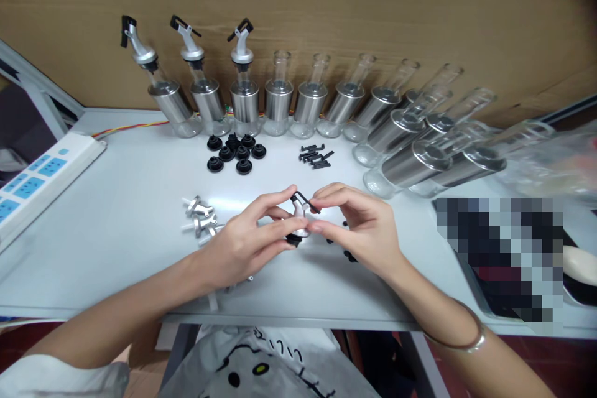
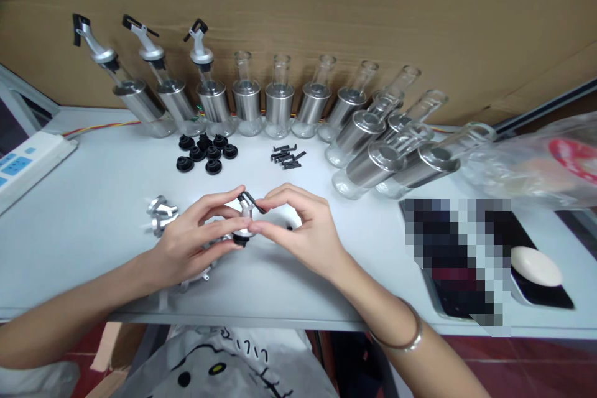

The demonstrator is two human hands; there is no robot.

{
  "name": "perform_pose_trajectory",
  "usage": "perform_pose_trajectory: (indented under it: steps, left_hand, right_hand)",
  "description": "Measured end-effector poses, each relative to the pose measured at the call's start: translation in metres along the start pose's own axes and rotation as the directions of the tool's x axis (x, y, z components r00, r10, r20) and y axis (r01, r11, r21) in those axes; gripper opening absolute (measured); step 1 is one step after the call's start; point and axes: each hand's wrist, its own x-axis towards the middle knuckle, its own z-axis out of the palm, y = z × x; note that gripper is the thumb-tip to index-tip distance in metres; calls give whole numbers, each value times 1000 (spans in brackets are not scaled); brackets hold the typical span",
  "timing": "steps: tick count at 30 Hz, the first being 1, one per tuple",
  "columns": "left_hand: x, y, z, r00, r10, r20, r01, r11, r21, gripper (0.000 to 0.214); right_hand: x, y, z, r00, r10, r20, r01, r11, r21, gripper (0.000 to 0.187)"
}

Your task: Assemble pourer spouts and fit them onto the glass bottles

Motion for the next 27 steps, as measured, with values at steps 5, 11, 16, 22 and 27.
perform_pose_trajectory:
  steps: [5,11,16,22,27]
  left_hand:
    - [1,1,-1,998,-24,-66,23,1000,-16,31]
    - [1,-1,0,997,-15,-81,12,999,-33,31]
    - [1,1,-2,997,-32,-74,28,998,-56,32]
    - [2,2,-2,996,-46,-71,42,997,-59,30]
    - [2,1,-3,996,-54,-74,50,997,-56,32]
  right_hand:
    - [-2,5,-1,993,-77,91,82,996,-47,41]
    - [-3,4,2,992,-120,41,122,991,-47,36]
    - [-2,3,1,990,-140,24,142,988,-59,34]
    - [-2,2,0,976,-208,66,214,971,-107,33]
    - [-1,-1,1,960,-263,96,276,946,-171,33]
